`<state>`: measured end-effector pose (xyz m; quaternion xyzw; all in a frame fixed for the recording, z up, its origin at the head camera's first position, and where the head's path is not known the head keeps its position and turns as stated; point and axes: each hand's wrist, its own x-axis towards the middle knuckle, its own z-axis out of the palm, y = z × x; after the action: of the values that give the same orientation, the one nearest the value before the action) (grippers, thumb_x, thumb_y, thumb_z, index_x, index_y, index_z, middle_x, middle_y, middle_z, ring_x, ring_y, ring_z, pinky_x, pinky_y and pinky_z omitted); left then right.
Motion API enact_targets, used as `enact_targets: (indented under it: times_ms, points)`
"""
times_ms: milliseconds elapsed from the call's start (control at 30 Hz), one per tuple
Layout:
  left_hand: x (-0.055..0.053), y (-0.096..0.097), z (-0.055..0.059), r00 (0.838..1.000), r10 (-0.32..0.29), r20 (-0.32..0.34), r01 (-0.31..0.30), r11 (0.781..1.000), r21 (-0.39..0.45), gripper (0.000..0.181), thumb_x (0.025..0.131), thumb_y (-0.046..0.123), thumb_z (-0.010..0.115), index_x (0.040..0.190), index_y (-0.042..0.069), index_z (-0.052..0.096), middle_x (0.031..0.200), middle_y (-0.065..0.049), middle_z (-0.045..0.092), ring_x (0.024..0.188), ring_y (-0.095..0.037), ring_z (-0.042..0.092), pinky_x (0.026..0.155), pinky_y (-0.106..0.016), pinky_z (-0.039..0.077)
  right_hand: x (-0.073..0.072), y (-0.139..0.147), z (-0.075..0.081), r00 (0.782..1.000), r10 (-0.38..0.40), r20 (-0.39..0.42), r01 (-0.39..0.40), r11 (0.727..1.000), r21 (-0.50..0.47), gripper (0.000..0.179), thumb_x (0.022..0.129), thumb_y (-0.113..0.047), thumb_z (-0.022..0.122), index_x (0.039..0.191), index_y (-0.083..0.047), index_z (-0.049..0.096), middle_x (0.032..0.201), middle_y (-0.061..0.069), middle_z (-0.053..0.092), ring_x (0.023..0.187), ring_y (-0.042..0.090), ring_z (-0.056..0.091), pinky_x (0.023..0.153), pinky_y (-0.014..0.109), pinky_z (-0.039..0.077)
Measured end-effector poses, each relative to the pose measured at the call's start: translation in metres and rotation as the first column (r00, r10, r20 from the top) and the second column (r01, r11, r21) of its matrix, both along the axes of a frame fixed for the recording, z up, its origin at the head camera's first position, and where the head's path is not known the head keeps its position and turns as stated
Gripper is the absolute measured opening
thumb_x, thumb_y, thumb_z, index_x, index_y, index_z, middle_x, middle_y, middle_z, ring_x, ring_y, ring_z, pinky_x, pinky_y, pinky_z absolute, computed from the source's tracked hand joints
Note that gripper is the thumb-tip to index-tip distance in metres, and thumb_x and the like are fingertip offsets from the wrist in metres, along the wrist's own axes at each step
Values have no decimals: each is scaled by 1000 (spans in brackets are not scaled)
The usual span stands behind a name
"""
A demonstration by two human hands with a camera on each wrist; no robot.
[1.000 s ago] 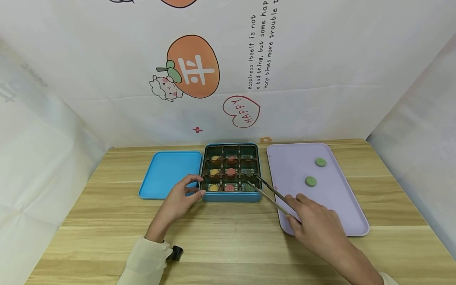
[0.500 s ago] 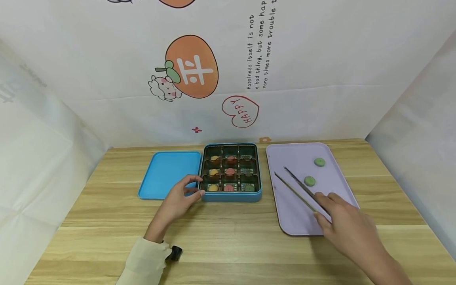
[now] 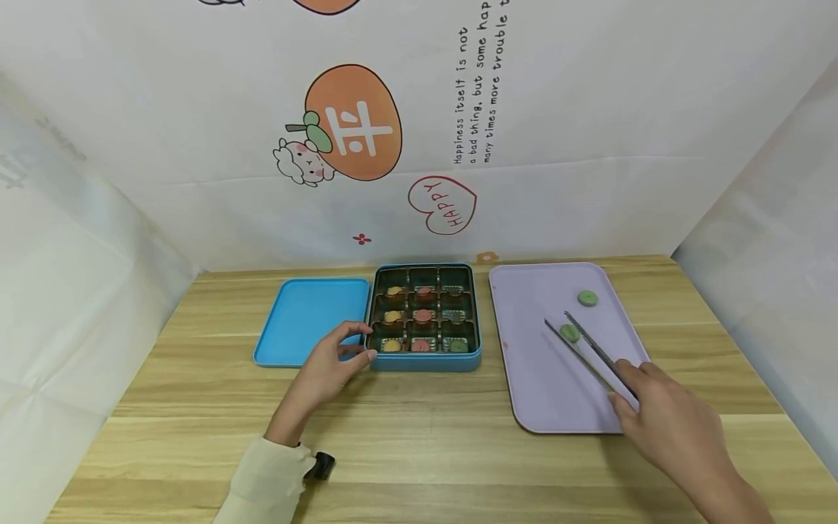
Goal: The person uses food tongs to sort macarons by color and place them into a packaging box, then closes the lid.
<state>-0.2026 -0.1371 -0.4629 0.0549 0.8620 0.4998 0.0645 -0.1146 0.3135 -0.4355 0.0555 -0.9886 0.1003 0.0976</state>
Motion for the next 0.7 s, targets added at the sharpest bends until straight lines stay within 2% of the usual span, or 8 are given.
enact_targets:
  times_ms: [200,400,500,700]
  points:
    - [-1,-1,-1,1000,-7,-1,7,1000,9,35,100,21,74,133,17,63,156,-13,52,125,-34,68,78,-37,56,-5,10,-11,999,-23,22,23,1000,-2,48,84,-14,82,122,10,66,114,41,63,92,62,65,60,69,50]
    - [-1,-1,-1,1000,-8,-6,9,1000,10,34,100,21,74,132,18,63,156,-13,52,124,-34,68,81,-40,58,-10,15,-19,998,-28,55,28,1000,-3,48,85,-15,80,123,12,66,117,43,62,97,64,63,64,69,51]
    - [-1,-1,-1,1000,-10,-7,10,1000,13,34,100,21,74,132,18,63,157,-13,52,124,-34,68,82,-40,58,-12,16,-20,998,-30,61,31,999,-9,47,86,-15,78,123,12,65,117,42,63,96,62,64,63,68,51]
    - [0,-1,-1,1000,-9,-8,9,1000,12,35,100,21,74,132,17,63,156,-14,52,123,-35,68,82,-41,58,-15,16,-22,997,-20,72,22,999,-28,46,87,-14,77,124,11,65,106,35,66,80,48,67,56,60,50]
